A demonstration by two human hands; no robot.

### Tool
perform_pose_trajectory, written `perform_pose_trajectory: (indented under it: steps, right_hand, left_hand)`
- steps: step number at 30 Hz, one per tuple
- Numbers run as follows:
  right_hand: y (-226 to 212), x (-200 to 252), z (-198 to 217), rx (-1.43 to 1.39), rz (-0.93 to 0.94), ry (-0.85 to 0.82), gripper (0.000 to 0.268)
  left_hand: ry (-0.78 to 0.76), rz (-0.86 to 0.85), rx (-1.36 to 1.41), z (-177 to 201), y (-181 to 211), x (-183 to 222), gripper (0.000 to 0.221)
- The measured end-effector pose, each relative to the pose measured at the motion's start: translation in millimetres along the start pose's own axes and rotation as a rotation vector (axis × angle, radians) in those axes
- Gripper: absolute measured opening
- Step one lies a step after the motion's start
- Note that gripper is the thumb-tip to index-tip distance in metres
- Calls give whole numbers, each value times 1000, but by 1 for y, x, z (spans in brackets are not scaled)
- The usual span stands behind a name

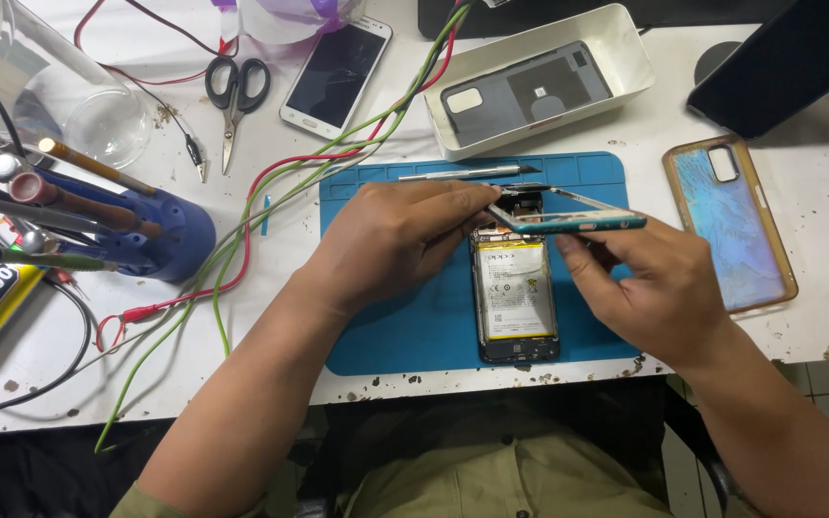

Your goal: Disassembling a mobile phone and aligning the internal frame for reassembly on a repair bench.

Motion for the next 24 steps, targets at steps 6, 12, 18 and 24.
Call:
perform_pose_trajectory:
  steps: [6,12,18,24]
  right_hand:
    - [-1,-1,-16,323,203,-140,39]
    - [-16,-1,-20,193,143,-138,37]
    - [-14,11,-24,207,68,-206,40]
    - [14,27,-34,268,19,-342,55]
  left_hand:
    - [-32,-21,-11,2,4,4,27]
    - [-123,-120,-74,7,12,2,19]
    - [-237,-104,-98,10,17,4,22]
    - [-315,-142,-129,10,13,6,21]
Point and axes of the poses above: each hand's wrist, its own x-axis away from the middle knuckle, its own z-axis out of the back of the hand, y = z × x, the point moved 1 cm from there along -x, towards the middle knuckle, and after that the axes turned 1 degree about -y, right-handed, at the moved point
